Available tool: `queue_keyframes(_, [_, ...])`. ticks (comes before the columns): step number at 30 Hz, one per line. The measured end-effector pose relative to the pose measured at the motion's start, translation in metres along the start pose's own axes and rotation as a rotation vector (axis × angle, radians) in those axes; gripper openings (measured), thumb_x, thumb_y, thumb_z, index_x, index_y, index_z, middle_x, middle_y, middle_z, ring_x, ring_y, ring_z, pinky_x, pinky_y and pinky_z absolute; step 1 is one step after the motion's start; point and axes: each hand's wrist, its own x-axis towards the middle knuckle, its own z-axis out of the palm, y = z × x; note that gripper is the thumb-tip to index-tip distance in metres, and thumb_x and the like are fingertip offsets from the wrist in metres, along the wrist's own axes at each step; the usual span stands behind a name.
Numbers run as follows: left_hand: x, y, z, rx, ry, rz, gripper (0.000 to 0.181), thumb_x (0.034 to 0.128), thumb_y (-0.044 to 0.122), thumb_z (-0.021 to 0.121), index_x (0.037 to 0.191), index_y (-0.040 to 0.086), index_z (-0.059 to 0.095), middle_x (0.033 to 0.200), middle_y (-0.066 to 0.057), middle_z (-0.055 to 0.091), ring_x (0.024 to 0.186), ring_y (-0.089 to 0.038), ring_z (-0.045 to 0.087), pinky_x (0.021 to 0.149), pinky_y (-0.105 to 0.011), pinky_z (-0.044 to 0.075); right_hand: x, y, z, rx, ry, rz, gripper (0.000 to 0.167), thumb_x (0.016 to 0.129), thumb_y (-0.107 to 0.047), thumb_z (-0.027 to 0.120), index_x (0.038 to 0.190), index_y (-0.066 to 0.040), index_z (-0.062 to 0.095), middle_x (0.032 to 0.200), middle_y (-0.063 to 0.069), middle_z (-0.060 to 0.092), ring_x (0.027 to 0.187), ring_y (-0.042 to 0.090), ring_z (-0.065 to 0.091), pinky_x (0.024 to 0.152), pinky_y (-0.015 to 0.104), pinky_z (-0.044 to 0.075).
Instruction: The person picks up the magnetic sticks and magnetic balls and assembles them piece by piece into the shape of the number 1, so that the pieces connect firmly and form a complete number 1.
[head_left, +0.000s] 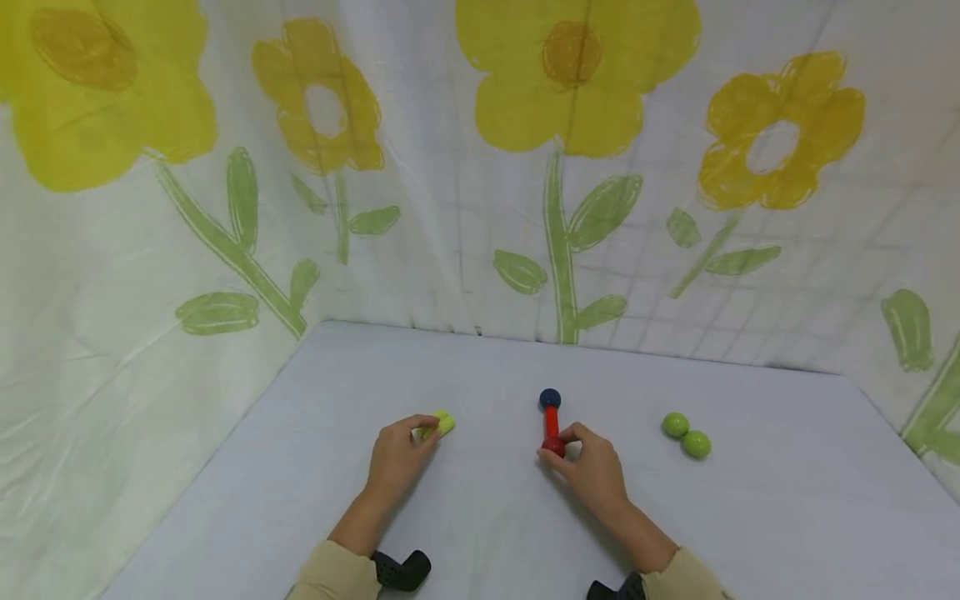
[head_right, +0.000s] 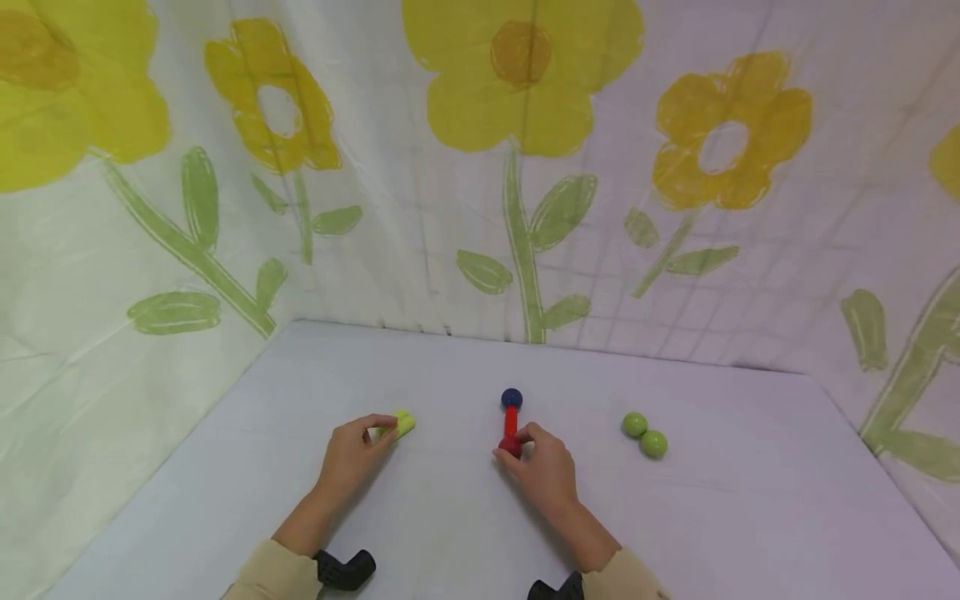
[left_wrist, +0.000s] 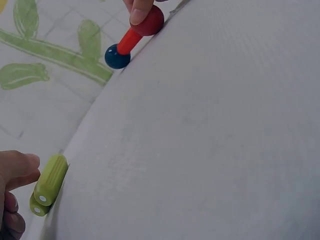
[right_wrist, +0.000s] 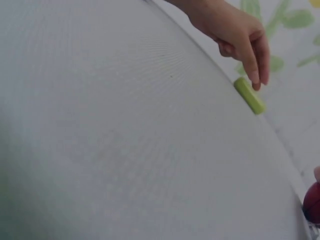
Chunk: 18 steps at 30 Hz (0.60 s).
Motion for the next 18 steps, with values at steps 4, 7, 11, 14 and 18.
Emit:
queue_keyframes(4, [0.001, 0.0, 0.001, -0.009, 0.003, 0.002, 0.02, 0.078, 0.014, 0.073, 0.098, 0.01, 0.072, 0.089, -0.005, 0.071, 0.049, -0.006, 0.036, 0.044, -0.021, 0.03, 0.003, 0.001, 0.0, 0.0, 0.007, -0.01, 0.027, 0.071, -0.026, 0.081, 0.088, -0.011, 0.065, 0.089, 0.007, 0.07, 0.057, 0.008, 0.039, 0.047, 0.02, 0.028])
queue_keyframes(7, [0.001, -0.001, 0.002, -0.016, 0.009, 0.0, 0.021, 0.0777, 0.013, 0.073, 0.098, 0.01, 0.071, 0.092, -0.005, 0.072, 0.049, -0.005, 0.037, 0.045, -0.02, 0.031, 0.004, 0.001, 0.001, 0.004, 0.008, -0.018, 0.027, 0.071, -0.025, 0.081, 0.087, -0.011, 0.065, 0.088, 0.007, 0.07, 0.056, 0.008, 0.039, 0.047, 0.02, 0.029])
queue_keyframes(11, [0.0, -0.003, 0.003, -0.031, 0.014, -0.004, 0.022, 0.0774, 0.013, 0.074, 0.099, 0.01, 0.071, 0.097, -0.006, 0.072, 0.05, -0.005, 0.037, 0.046, -0.019, 0.032, 0.006, 0.002, 0.002, 0.016, 0.005, -0.021, 0.026, 0.071, -0.025, 0.08, 0.086, -0.01, 0.064, 0.088, 0.006, 0.07, 0.057, 0.008, 0.039, 0.047, 0.02, 0.029])
queue_keyframes(14, [-0.001, -0.003, 0.004, -0.041, 0.008, -0.001, 0.023, 0.0777, 0.012, 0.073, 0.1, 0.009, 0.07, 0.099, -0.007, 0.071, 0.05, -0.004, 0.037, 0.046, -0.019, 0.033, 0.009, 0.003, 0.003, 0.026, 0.005, -0.014, 0.026, 0.072, -0.025, 0.08, 0.086, -0.011, 0.064, 0.088, 0.006, 0.07, 0.058, 0.008, 0.04, 0.048, 0.02, 0.029])
queue_keyframes(18, [-0.002, -0.003, 0.004, -0.044, 0.004, 0.01, 0.024, 0.0775, 0.011, 0.073, 0.101, 0.008, 0.07, 0.101, -0.008, 0.071, 0.051, -0.004, 0.038, 0.046, -0.02, 0.033, 0.012, 0.004, 0.004, 0.034, 0.009, -0.019, 0.026, 0.071, -0.024, 0.08, 0.086, -0.011, 0.064, 0.088, 0.006, 0.07, 0.06, 0.009, 0.041, 0.049, 0.02, 0.031])
